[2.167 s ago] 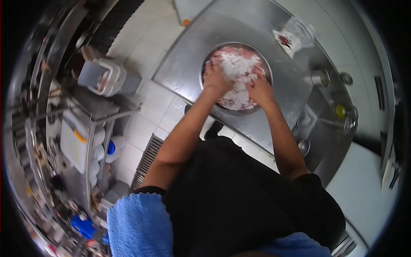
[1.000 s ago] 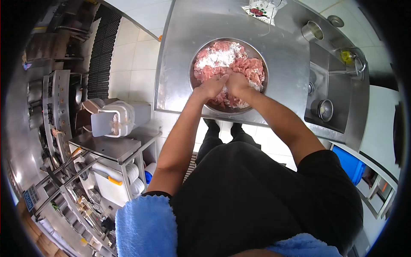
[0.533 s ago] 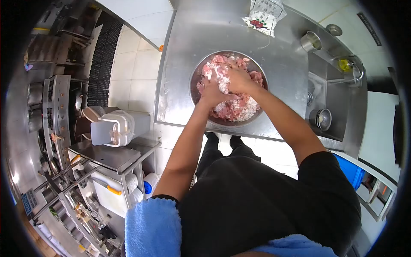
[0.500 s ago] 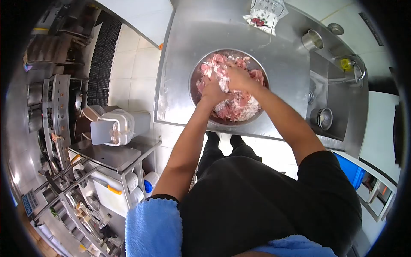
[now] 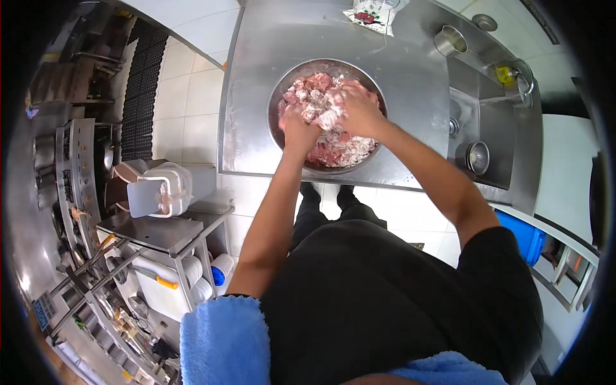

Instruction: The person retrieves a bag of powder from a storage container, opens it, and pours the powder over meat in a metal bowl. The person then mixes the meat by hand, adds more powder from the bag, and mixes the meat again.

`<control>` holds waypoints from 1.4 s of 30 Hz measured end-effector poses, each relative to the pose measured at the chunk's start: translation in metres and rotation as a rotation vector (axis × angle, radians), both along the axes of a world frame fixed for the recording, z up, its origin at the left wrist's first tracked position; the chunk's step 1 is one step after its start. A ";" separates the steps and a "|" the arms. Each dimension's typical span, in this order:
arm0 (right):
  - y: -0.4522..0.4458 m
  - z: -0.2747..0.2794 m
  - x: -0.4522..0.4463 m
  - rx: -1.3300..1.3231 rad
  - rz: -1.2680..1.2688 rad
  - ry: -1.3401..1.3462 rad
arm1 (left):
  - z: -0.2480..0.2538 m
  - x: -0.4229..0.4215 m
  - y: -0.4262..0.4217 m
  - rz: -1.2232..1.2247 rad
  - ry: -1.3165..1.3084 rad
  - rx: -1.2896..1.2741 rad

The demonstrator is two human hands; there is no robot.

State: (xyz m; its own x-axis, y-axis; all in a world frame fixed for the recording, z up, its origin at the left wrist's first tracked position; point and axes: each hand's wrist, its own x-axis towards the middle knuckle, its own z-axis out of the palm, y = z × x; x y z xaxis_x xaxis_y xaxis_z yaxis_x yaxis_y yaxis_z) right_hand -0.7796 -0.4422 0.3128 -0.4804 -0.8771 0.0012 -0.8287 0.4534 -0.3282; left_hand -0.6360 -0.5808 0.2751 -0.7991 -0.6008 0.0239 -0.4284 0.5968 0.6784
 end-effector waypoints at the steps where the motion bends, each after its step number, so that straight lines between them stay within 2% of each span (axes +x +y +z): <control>1: 0.011 0.002 0.002 0.029 -0.040 -0.120 | -0.005 0.002 0.001 0.030 0.042 0.293; 3: 0.026 0.002 0.003 0.092 -0.117 -0.366 | -0.026 0.015 0.000 0.098 0.124 0.879; 4: 0.026 -0.014 -0.001 0.094 -0.066 -0.442 | -0.034 0.020 -0.001 0.133 0.170 1.167; 6: 0.011 -0.067 -0.005 0.168 -0.174 -0.647 | -0.051 0.010 0.005 0.222 0.123 1.396; 7: -0.002 -0.070 -0.005 0.199 -0.225 -0.744 | -0.039 0.000 0.006 0.263 0.105 1.504; 8: -0.007 -0.072 0.001 -0.160 -0.131 -0.658 | -0.026 -0.003 0.007 0.188 0.193 1.548; 11: -0.024 -0.116 -0.022 0.018 -0.260 -1.085 | -0.054 -0.020 -0.005 0.243 0.146 1.541; 12: -0.028 -0.087 -0.025 0.225 -0.353 -1.055 | -0.053 -0.024 -0.006 0.292 0.081 1.474; 15: -0.030 -0.119 -0.033 0.081 -0.369 -1.074 | -0.041 -0.030 0.002 0.464 0.119 1.193; 16: -0.032 -0.120 -0.023 -0.273 -0.207 -1.083 | -0.029 -0.030 0.002 0.483 -0.062 1.071; 18: -0.031 -0.098 -0.018 -0.084 -0.245 -0.963 | -0.025 -0.020 -0.001 0.477 -0.015 1.165; 19: -0.034 -0.053 -0.013 0.010 -0.206 -0.799 | -0.023 -0.019 -0.002 0.477 0.020 1.210; 20: -0.037 -0.005 -0.008 0.102 -0.170 -0.633 | -0.013 -0.021 0.005 0.530 0.148 1.135; 22: -0.036 0.033 -0.001 0.328 -0.323 -0.681 | 0.002 -0.014 0.008 0.474 0.119 1.046; 23: -0.037 0.041 0.004 0.440 -0.390 -0.702 | 0.007 -0.008 0.004 0.452 0.109 0.998; 24: -0.028 0.031 0.008 0.306 -0.308 -0.461 | -0.059 -0.008 -0.010 0.403 -0.045 0.656; 26: -0.010 0.001 0.011 0.242 -0.208 -0.270 | -0.020 0.013 0.004 0.395 0.050 0.885; 27: 0.000 -0.007 0.012 0.212 -0.162 -0.180 | -0.021 0.019 0.009 0.384 0.021 0.957; 30: 0.031 -0.006 0.037 0.180 -0.333 -0.330 | -0.059 0.029 0.016 0.340 -0.167 1.116; 33: 0.034 -0.027 0.050 -0.121 -0.488 -1.071 | -0.036 0.024 0.027 0.249 -0.272 1.412; 34: 0.040 -0.080 0.044 -0.242 -0.471 -1.333 | -0.022 0.019 0.026 0.204 -0.265 1.514; 37: 0.026 -0.064 0.032 -0.147 -0.514 -1.454 | -0.020 0.008 0.030 0.230 -0.102 1.589; 38: 0.023 -0.097 0.025 -0.152 -0.536 -1.437 | -0.063 0.006 0.032 0.273 -0.124 1.463; 41: 0.007 -0.093 0.028 -0.498 -0.316 -1.353 | -0.057 -0.002 0.044 0.277 0.109 1.434; 42: 0.001 -0.071 0.032 -0.475 -0.447 -1.312 | -0.047 -0.004 0.050 0.310 0.167 1.171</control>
